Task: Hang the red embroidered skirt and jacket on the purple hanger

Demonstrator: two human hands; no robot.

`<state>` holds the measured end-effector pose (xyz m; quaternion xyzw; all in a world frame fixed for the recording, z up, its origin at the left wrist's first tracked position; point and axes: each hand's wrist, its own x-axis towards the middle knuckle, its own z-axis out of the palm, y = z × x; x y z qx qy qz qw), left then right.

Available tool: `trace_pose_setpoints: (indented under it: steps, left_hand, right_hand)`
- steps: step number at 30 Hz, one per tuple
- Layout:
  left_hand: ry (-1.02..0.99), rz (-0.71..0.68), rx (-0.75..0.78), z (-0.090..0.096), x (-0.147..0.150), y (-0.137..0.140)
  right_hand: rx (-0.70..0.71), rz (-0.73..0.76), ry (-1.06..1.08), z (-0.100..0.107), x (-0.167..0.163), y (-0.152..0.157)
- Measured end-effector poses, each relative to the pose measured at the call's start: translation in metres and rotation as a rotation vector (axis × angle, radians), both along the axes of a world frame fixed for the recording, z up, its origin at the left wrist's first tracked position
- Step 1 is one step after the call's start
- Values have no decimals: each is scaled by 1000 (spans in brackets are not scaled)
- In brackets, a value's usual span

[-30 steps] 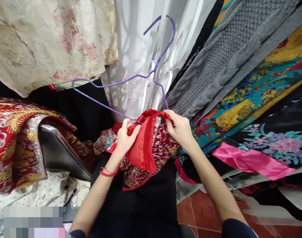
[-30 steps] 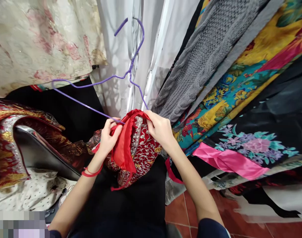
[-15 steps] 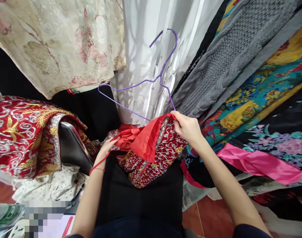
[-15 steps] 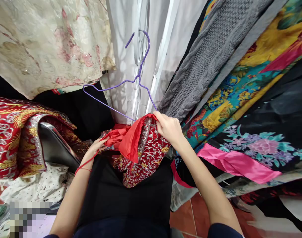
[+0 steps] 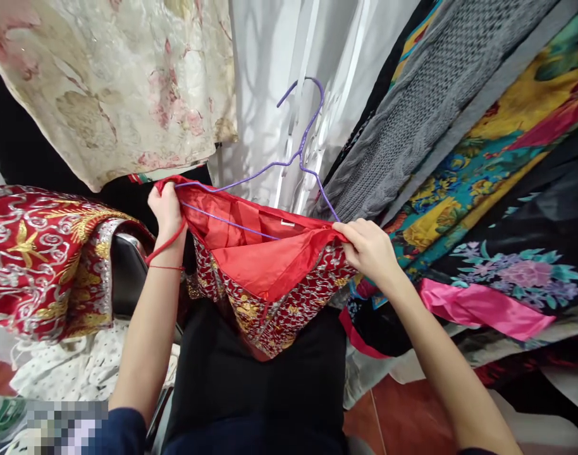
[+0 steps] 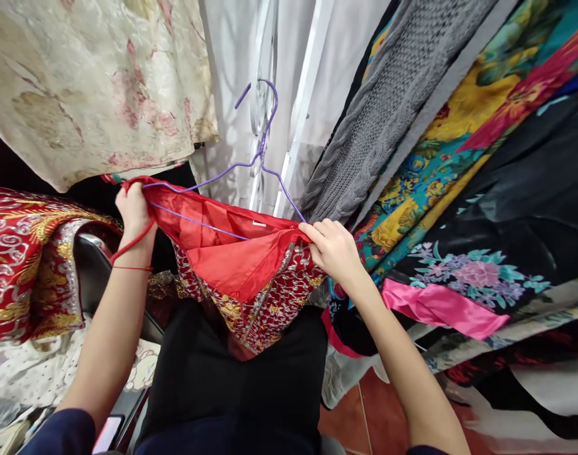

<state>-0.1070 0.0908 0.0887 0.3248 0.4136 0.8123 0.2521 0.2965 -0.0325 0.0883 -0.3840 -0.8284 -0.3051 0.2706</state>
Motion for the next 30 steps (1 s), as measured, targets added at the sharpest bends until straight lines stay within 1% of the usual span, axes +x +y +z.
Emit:
trace_pose_setpoints:
  steps: [2, 3, 4, 5, 7, 9, 12, 14, 16, 18, 20, 23, 25, 27, 30]
  left_hand:
    - [306, 287, -26, 11, 3, -19]
    - [483, 399, -56, 14, 6, -30]
    - [635, 467, -88, 14, 9, -39]
    - [732, 481, -115, 14, 13, -47]
    - [784, 421, -118, 11, 25, -57]
    - [735, 316, -63, 6, 44, -63]
    - [681, 154, 22, -3, 79, -70]
    - [660, 64, 37, -6, 100, -75]
    - [574, 3, 36, -7, 111, -78]
    - [445, -46, 36, -6, 112, -78]
    - [346, -98, 50, -6, 106, -76]
    - [320, -146, 63, -7, 95, -76]
    - [350, -154, 49, -8, 88, -79]
    - [389, -166, 28, -6, 82, -83]
    - [415, -202, 9, -2, 76, -90]
  right_hand:
    - [22, 4, -2, 0, 0, -3]
    - [37, -1, -2, 0, 0, -5]
    - [52, -14, -1, 0, -1, -7]
    - [69, -28, 0, -1, -2, -8]
    - [99, -71, 10, -2, -3, -10]
    - [117, -127, 46, -2, -4, -10]
    - [118, -222, 116, -1, -1, -8]
    - [130, -235, 110, 1, 2, -6]
    - [159, -203, 46, 3, 4, -6]
    - [175, -138, -49, 3, -1, -8]
    - [174, -35, -158, -3, -13, -8]
    - [162, 164, -348, -18, -42, -1]
    - [132, 252, -436, -24, -64, 8]
    - [92, 266, -412, -21, -83, 18]
    - [64, 195, -202, 1, -111, 34]
